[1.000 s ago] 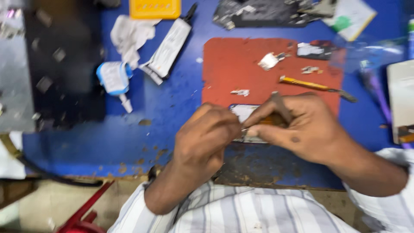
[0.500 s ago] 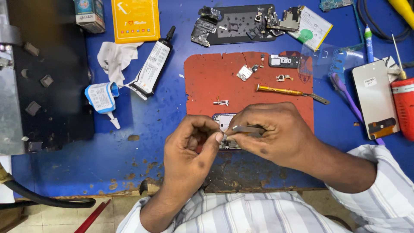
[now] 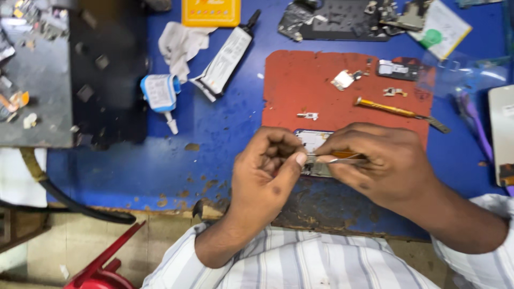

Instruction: The person disassembles a mobile phone, removes small internal components, and uses a screwdriver and tweezers to manipulate parts on the chassis. The person then reattaches a small black component and continues adjusting internal pieces.

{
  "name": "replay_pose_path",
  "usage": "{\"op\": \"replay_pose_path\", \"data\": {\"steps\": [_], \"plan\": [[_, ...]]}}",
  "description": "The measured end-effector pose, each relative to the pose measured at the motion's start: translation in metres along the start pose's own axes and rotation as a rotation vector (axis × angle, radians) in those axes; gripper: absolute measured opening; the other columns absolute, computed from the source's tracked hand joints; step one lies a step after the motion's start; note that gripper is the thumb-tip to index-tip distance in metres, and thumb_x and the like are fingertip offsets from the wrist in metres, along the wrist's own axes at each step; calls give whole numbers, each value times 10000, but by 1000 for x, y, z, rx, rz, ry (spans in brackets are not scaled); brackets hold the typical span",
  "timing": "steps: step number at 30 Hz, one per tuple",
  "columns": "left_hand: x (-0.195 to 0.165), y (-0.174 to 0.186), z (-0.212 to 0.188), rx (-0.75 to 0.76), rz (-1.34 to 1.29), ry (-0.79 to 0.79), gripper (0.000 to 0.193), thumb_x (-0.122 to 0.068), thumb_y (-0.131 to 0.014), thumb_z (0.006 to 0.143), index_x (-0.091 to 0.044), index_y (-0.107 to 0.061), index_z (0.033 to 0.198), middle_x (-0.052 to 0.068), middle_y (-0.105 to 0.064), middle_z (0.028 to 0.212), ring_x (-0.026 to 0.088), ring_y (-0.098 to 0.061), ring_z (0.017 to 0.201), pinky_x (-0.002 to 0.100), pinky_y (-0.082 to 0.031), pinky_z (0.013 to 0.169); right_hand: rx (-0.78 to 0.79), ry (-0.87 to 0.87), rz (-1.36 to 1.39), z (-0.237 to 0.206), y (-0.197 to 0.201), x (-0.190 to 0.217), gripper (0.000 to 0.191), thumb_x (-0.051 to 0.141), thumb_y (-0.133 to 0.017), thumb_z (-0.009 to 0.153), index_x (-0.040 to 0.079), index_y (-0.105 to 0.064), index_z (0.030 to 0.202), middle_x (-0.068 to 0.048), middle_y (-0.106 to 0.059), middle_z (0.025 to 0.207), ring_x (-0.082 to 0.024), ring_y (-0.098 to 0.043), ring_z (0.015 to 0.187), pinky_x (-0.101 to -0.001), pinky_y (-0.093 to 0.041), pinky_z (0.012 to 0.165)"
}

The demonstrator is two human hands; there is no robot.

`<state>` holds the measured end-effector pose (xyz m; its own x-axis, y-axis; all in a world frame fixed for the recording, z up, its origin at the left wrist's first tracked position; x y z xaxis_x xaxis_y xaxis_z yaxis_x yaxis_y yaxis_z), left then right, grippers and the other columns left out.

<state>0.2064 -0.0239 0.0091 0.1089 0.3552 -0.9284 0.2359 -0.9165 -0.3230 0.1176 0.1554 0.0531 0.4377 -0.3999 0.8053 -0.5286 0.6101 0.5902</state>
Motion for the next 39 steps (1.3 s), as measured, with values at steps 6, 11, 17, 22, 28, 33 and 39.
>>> {"op": "replay_pose_path", "data": {"steps": [6,11,17,22,28,33,39], "plan": [[-9,18,-9,-67,443,-223,115,7,-640,995,8,-647,1110,73,-724,980,119,-674,768,254,-555,690,-4,-87,-84,-1,-11,-3,195,18,-797,796,33,-759,987,-67,-771,915,-146,-765,761,-272,-615,650],[-9,41,-12,68,748,-487,200,90,-643,902,14,-661,1086,115,-683,1047,276,-657,937,353,-539,840,73,-119,-160,3,-26,-6,210,32,-817,752,23,-756,953,-68,-750,894,-161,-759,738,-283,-608,633],[-3,54,-16,176,842,-504,274,101,-655,807,13,-684,1066,127,-655,1101,294,-622,1049,387,-528,929,98,-150,-196,9,-39,-6,207,33,-825,747,26,-759,944,-65,-743,897,-161,-758,723,-287,-606,604],[2,56,-14,209,878,-541,289,80,-670,800,5,-698,1078,114,-652,1132,271,-626,1086,408,-497,972,84,-153,-187,11,-44,-7,215,23,-818,756,31,-762,963,-66,-739,907,-161,-760,750,-280,-614,632],[5,60,-13,232,888,-516,325,64,-684,782,9,-705,1101,111,-644,1154,264,-617,1103,410,-488,981,121,-188,-197,14,-47,-9,219,19,-818,735,48,-771,947,-56,-748,907,-159,-760,749,-281,-613,619],[5,61,-12,241,909,-505,327,60,-691,789,6,-706,1111,107,-639,1163,259,-615,1119,405,-485,983,156,-175,-222,16,-47,-9,256,5,-816,714,68,-783,960,-54,-755,927,-166,-754,746,-283,-609,617],[7,61,-11,245,912,-512,347,50,-699,776,7,-706,1120,111,-637,1167,271,-610,1121,415,-483,983,166,-222,-173,17,-43,-10,280,-23,-778,718,58,-776,986,-52,-755,953,-152,-768,777,-261,-640,647]]}}
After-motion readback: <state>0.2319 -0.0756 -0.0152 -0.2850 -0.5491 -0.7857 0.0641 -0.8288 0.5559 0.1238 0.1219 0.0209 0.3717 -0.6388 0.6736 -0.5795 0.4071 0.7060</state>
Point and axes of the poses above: each hand's wrist, its own z-axis towards the middle knuckle, its own y-axis out of the back of the hand, x = y × z, the point moved 1 cm from there along z, towards the middle knuckle
